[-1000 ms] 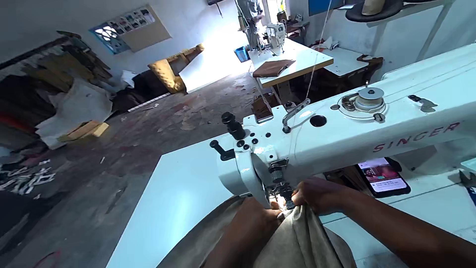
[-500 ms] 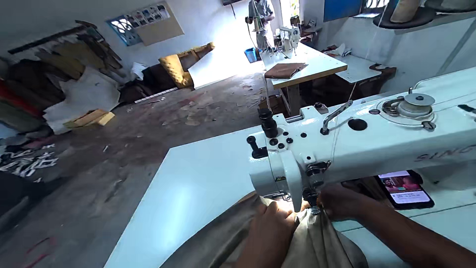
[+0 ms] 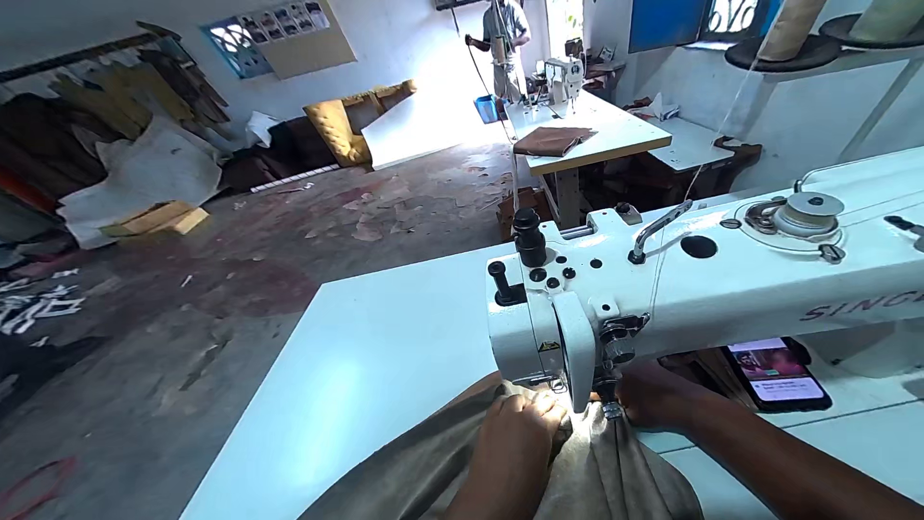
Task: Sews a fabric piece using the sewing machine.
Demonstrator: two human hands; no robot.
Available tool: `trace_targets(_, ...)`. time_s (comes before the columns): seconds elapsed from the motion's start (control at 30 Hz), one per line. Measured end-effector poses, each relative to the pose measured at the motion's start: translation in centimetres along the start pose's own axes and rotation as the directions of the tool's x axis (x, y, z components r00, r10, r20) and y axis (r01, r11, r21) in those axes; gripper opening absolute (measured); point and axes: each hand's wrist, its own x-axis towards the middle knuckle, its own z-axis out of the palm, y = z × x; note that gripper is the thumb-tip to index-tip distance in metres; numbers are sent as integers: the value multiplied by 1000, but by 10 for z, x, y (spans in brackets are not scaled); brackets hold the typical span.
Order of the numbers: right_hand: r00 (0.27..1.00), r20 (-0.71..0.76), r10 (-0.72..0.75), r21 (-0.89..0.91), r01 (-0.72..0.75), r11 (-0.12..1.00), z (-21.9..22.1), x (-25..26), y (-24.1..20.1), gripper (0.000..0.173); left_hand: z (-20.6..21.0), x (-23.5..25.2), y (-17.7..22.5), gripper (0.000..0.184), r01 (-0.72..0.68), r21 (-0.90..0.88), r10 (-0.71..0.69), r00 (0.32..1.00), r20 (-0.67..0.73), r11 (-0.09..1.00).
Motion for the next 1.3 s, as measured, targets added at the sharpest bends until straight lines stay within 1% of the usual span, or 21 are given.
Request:
trace_targets(0.07,999,-33,-20,-4,20,1000,5,1,3,22,-10,5,0,30,49,-49,-41,986,164,998)
trace_targets(0.1,998,-53,-34,-7,34,999,8,2,4,24,-12,7,0,30,61,-58,-48,978,201,996)
trace_targets(0.13,997,-68,-45,-10,44,999,10,2,5,25,-12,8,-1,29,62,-60,-49,979,199,996)
trace_targets(0.23,999,-42,-14,-11,14,1000,8,2,1,27,-4,7,-8,26,28,-87,-20,996,89,996)
trace_targets(0.3,999,-42,-18,-17,18,1000,8,2,0,25,1,7,-11,26,21,-125,-14,998,61,992)
trace_targets(0.4,999,8,34,-17,-34,999,4,2,-5,25,-6,11,-11,30,80,-107,-58,979,197,991)
trace_targets(0.47,999,14,46,-17,-46,999,3,2,-6,23,-9,11,-10,31,95,-101,-70,971,227,990)
trace_targets(0.57,1000,-28,10,-18,-10,1000,5,0,-6,20,-15,13,-12,34,126,-128,-84,953,290,984)
trace_targets(0.67,992,-111,-62,-61,55,997,13,1,-2,16,-20,18,-16,37,155,-156,-91,930,355,976)
trace_targets(0.73,991,-110,-83,-64,76,995,15,1,-2,18,-20,19,-21,37,128,-191,-58,941,333,973)
trace_targets(0.8,968,-184,-168,-90,154,984,21,1,2,18,-21,20,-25,37,108,-208,-37,947,318,972)
trace_targets(0.83,964,-191,-186,-88,172,981,22,1,3,19,-19,19,-26,37,86,-204,-25,958,284,975)
trace_targets(0.87,963,-185,-196,-82,184,979,21,1,4,20,-15,16,-29,35,48,-201,-2,975,222,978)
trace_targets(0.9,965,-166,-203,-72,194,978,20,0,4,21,-8,13,-32,31,-26,-204,48,993,108,979)
trace_targets(0.93,960,-166,-227,-67,219,974,19,0,6,21,1,11,-38,25,-135,-203,128,991,-47,970)
trace_targets(0.97,946,-187,-267,-69,258,964,20,0,7,19,10,10,-43,20,-252,-194,215,957,-194,948)
trace_targets(1.0,935,-199,-295,-59,289,955,20,-1,8,19,16,11,-47,21,-341,-199,286,922,-260,919)
trace_targets(1.07,918,-218,-333,-44,331,943,21,-1,12,21,18,12,-49,25,-440,-251,381,890,-250,862)
trace_targets(1.13,890,-245,-383,-56,382,923,26,0,17,22,25,15,-52,26,-503,-269,438,859,-266,821)
trace_targets(1.2,876,-246,-415,-72,411,909,27,0,16,22,28,17,-58,25,-534,-310,460,842,-282,787)
trace_targets(1.3,843,-252,-475,-168,445,880,36,3,16,20,27,24,-71,24,-536,-447,482,843,-239,716)
